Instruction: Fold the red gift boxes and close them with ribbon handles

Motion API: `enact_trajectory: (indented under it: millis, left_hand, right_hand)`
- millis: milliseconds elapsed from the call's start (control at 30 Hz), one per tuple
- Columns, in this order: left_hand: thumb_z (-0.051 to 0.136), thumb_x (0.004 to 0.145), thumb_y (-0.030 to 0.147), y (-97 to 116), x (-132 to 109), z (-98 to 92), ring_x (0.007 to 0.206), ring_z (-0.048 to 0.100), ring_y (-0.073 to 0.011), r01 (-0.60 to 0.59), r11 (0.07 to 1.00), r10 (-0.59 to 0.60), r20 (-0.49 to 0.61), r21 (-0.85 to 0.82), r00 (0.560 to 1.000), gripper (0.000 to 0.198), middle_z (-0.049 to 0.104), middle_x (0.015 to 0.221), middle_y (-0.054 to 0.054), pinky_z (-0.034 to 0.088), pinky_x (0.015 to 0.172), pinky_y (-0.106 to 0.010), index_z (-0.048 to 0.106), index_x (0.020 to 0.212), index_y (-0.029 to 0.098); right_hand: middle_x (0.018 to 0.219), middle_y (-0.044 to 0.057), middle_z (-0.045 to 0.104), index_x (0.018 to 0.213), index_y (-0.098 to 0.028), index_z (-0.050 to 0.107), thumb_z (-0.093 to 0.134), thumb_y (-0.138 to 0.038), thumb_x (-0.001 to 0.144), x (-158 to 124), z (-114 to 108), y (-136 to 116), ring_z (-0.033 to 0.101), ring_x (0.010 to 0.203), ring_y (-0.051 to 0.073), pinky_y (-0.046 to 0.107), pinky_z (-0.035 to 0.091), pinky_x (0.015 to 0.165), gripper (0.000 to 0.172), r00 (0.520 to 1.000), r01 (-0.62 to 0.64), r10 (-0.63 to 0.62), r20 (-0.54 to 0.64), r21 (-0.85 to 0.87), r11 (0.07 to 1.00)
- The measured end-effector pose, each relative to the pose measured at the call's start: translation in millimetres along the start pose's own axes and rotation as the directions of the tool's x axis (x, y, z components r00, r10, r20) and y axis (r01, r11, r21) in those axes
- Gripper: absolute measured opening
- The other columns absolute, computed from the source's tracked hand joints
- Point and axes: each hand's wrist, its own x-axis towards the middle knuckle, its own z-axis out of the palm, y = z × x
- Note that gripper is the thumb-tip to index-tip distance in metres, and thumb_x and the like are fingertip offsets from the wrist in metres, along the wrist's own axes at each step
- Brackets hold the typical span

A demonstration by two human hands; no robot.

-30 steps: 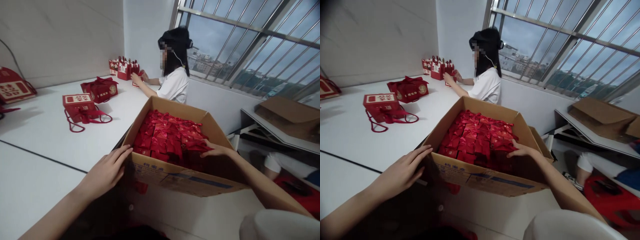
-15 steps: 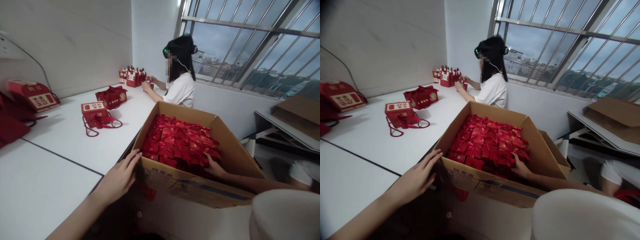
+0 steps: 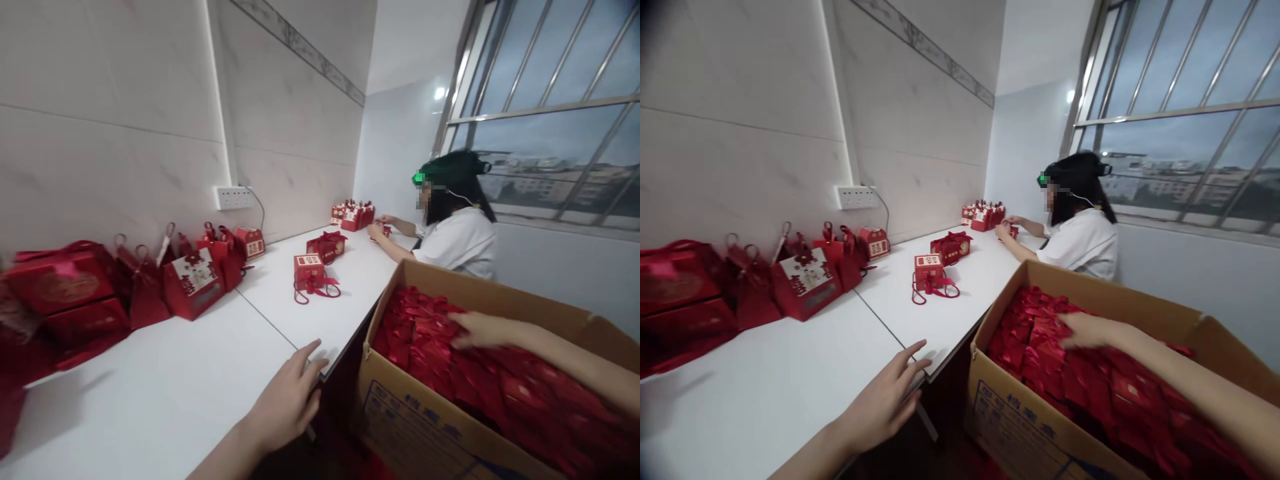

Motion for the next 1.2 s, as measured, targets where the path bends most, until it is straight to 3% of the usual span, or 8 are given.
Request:
enact_trajectory:
  millis: [67, 267, 467, 733, 867, 1033, 1133, 1200]
  left_hand:
    - [0.045, 0.081, 0.011, -8.7, -14.4, -6.3, 0.129, 0.046, -0.0275, 0.065, 0.998, -0.065, -0.042, -0.02, 0.997, 0.046, 0.039, 0.144, -0.018, 0.047, 0.103, -0.045, 0.045, 0.126, 0.018]
    - [0.045, 0.085, 0.016, -42.6, -80.4, -27.7, 0.121, 0.054, -0.0249, 0.281, 0.96, -0.27, -0.226, 0.017, 0.936, 0.037, 0.048, 0.137, -0.014, 0.052, 0.096, -0.042, 0.049, 0.121, 0.024]
    - [0.043, 0.086, 0.019, -67.7, -123.8, -41.7, 0.114, 0.058, -0.0237, 0.502, 0.865, -0.469, -0.394, -0.022, 0.791, 0.029, 0.054, 0.125, -0.012, 0.054, 0.093, -0.042, 0.056, 0.112, 0.024]
    - [0.044, 0.083, 0.016, -62.3, -118.9, -46.6, 0.114, 0.057, -0.0239, 0.552, 0.819, -0.571, -0.317, -0.156, 0.757, 0.029, 0.053, 0.125, -0.012, 0.05, 0.097, -0.043, 0.058, 0.109, 0.022]
    - [0.041, 0.088, 0.024, -60.0, -115.0, -48.9, 0.118, 0.053, -0.0238, 0.591, 0.75, -0.661, -0.302, -0.297, 0.687, 0.03, 0.052, 0.126, -0.013, 0.047, 0.099, -0.045, 0.052, 0.116, 0.022]
    - [0.041, 0.09, 0.044, -66.5, -113.8, -63.1, 0.121, 0.05, -0.025, 0.537, 0.604, -0.795, -0.393, -0.589, 0.462, 0.039, 0.051, 0.13, -0.013, 0.043, 0.1, -0.044, 0.046, 0.121, 0.021]
    - [0.043, 0.085, 0.055, -80.0, -126.1, -74.4, 0.12, 0.05, -0.0276, 0.342, 0.559, -0.828, -0.531, -0.755, 0.182, 0.046, 0.053, 0.127, -0.013, 0.043, 0.095, -0.043, 0.05, 0.114, 0.02]
    - [0.044, 0.08, 0.062, -87.6, -138.6, -79.4, 0.114, 0.053, -0.0285, 0.252, 0.534, -0.838, -0.544, -0.807, 0.034, 0.05, 0.057, 0.118, -0.011, 0.045, 0.088, -0.04, 0.054, 0.105, 0.02]
  right_hand:
    - [0.077, 0.005, 0.065, 0.087, -0.018, 0.066, 0.073, -0.023, 0.074, 44.2, 16.0, -39.9, 0.061, 0.069, 0.018, 0.035, 0.05, 0.078, 0.015, 0.988, 0.118, -0.106, 0.112, -0.109, 0.987]
    - [0.128, 0.016, 0.051, 0.119, -0.012, 0.055, 0.07, -0.021, 0.072, 152.8, 87.4, -163.8, 0.048, 0.119, 0.03, 0.042, 0.037, 0.102, 0.05, 0.889, 0.451, -0.412, 0.199, -0.236, 0.861]
    - [0.131, 0.012, 0.049, 0.126, -0.015, 0.05, 0.061, -0.033, 0.087, 212.6, 128.1, -221.0, 0.05, 0.117, 0.027, 0.049, 0.043, 0.097, 0.044, 0.857, 0.49, -0.404, 0.319, -0.265, 0.83]
    - [0.133, 0.019, 0.048, 0.134, -0.013, 0.04, 0.074, -0.035, 0.074, 227.8, 135.9, -236.3, 0.05, 0.12, 0.033, 0.054, 0.039, 0.101, 0.072, 0.887, 0.282, -0.221, 0.404, -0.096, 0.955]
    - [0.122, 0.021, 0.058, 0.135, -0.012, 0.036, 0.055, -0.062, 0.078, 191.2, 144.9, -261.4, 0.063, 0.102, 0.029, 0.046, 0.051, 0.089, 0.079, 0.791, 0.191, -0.275, 0.547, 0.207, 0.96]
    - [0.101, 0.014, 0.068, 0.116, -0.015, 0.053, 0.019, -0.08, 0.079, 118.2, 191.2, -310.6, 0.068, 0.085, 0.023, 0.043, 0.055, 0.08, 0.082, 0.465, -0.012, -0.525, 0.712, 0.598, 0.801]
    - [0.094, 0.012, 0.069, 0.11, -0.017, 0.057, 0.026, -0.081, 0.078, 84.3, 222.6, -339.2, 0.068, 0.075, 0.022, 0.043, 0.056, 0.072, 0.077, 0.258, -0.135, -0.547, 0.797, 0.59, 0.796]
    - [0.086, 0.01, 0.069, 0.101, -0.017, 0.061, 0.037, -0.079, 0.077, 70.6, 238.1, -355.2, 0.066, 0.067, 0.02, 0.038, 0.056, 0.064, 0.071, 0.233, -0.024, -0.437, 0.869, 0.454, 0.891]
